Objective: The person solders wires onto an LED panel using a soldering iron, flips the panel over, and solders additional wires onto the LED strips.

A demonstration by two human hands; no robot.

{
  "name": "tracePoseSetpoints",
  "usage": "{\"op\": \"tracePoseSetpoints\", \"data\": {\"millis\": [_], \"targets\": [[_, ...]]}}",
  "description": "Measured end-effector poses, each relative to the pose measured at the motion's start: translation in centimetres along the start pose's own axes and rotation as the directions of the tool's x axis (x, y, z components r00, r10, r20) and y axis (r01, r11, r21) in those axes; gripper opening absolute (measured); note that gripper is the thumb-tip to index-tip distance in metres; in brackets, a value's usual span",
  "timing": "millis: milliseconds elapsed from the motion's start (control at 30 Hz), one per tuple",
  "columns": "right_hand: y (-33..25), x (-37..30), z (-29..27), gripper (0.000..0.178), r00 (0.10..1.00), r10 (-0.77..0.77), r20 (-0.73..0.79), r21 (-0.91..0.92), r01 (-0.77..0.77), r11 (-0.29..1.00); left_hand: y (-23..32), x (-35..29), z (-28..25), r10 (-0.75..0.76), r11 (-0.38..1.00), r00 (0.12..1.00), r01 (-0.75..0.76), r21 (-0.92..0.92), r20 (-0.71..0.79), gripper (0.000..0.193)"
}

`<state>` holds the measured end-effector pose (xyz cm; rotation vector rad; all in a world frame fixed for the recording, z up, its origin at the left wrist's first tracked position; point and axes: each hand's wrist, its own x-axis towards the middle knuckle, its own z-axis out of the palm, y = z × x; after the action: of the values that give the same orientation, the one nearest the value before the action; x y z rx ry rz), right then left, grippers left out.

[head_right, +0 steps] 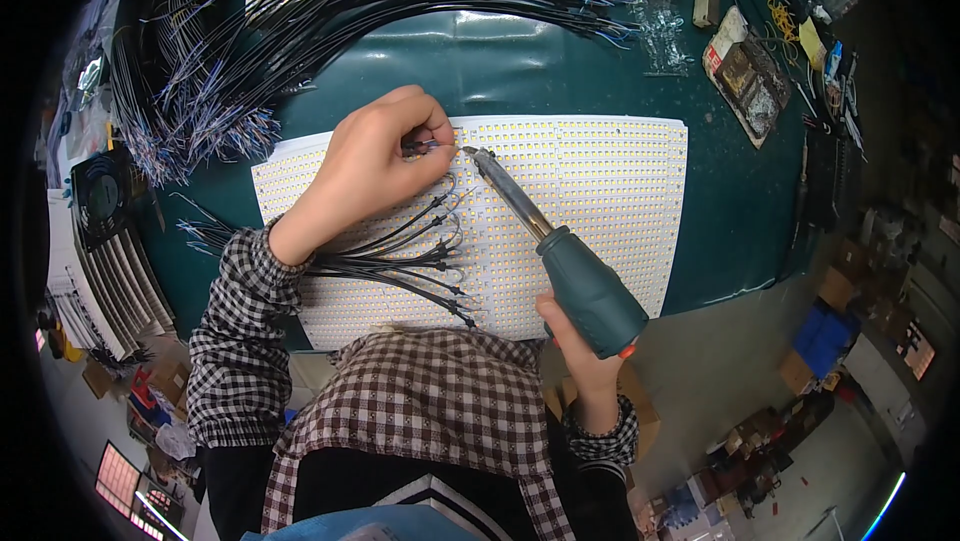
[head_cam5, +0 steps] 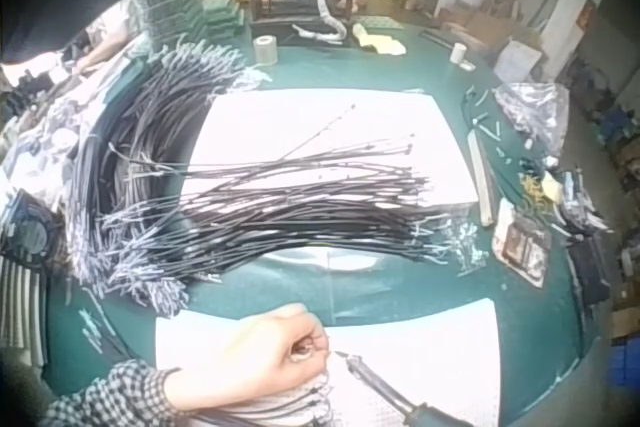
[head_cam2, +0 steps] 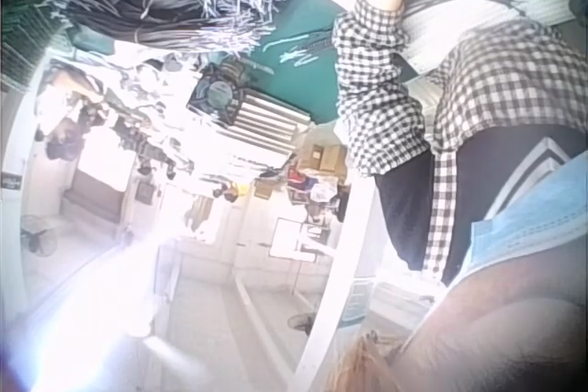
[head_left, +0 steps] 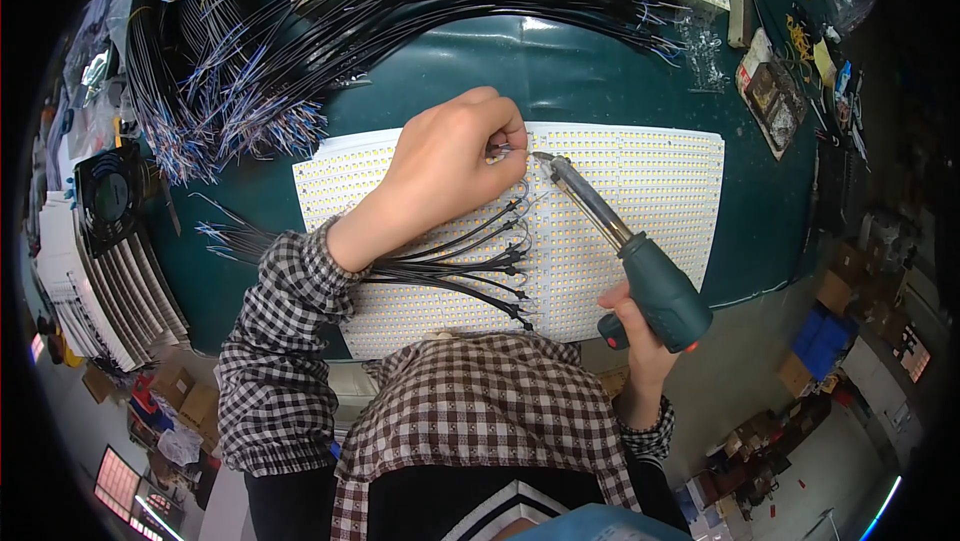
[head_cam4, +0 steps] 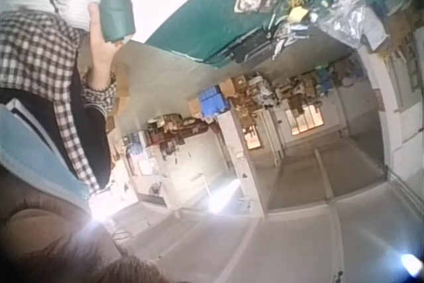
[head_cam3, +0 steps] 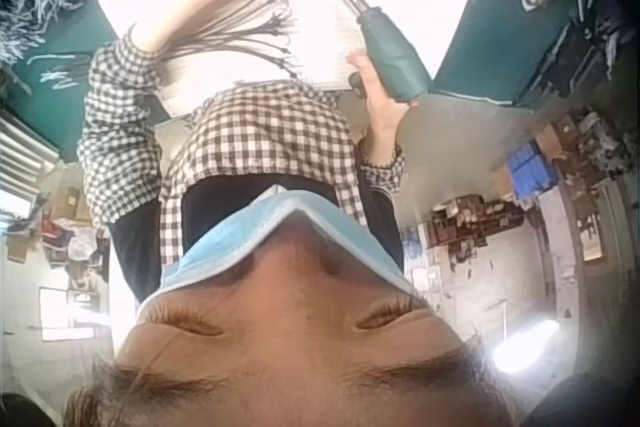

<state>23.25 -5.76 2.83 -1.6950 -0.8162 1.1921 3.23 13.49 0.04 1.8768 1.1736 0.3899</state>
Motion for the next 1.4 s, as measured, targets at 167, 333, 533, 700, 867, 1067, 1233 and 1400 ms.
{"op": "tracePoseSetpoints", "data": {"millis": [167,333,533,700,867,1067,1233,1400], "targets": [[-0.1,0.2,0.1,0.017,1.0,-0.024,-0.004,0.081,0.025,0.996,0.0,0.0,0.0,0.002,1.0,1.0,-0.002,0.003,0.0,0.008],[-0.4,0.3,0.1,0.013,0.999,-0.049,0.005,0.217,0.047,0.975,0.1,0.0,-0.1,-0.006,1.0,1.0,0.006,0.008,0.004,0.009],[-0.4,0.2,0.1,0.013,0.999,-0.047,-0.004,0.211,0.047,0.976,0.0,0.0,0.0,-0.004,1.0,1.0,0.004,0.013,0.006,0.008],[-0.1,0.2,-0.1,0.016,0.994,-0.106,-0.019,0.189,0.108,0.976,0.8,-1.3,-0.1,0.101,0.991,0.988,-0.09,0.099,-0.116,0.014],[0.2,0.4,-0.6,0.017,0.992,-0.121,-0.044,0.265,0.128,0.956,3.3,-4.5,-0.5,0.27,0.945,0.944,-0.222,0.24,-0.19,0.019],[0.1,0.3,-0.4,0.018,0.988,-0.134,-0.081,0.295,0.152,0.943,0.9,-4.0,-0.7,0.053,0.999,0.995,-0.054,-0.008,-0.084,0.015],[0.5,0.0,-0.5,0.019,0.985,-0.131,-0.109,0.325,0.16,0.932,0.6,-4.0,-0.7,0.053,0.988,0.997,-0.045,0.151,-0.053,0.014],[0.7,0.1,-0.7,0.023,0.985,-0.135,-0.105,0.316,0.161,0.935,1.0,-3.6,-0.4,0.173,0.978,0.983,-0.164,0.126,-0.064,0.012]]}}
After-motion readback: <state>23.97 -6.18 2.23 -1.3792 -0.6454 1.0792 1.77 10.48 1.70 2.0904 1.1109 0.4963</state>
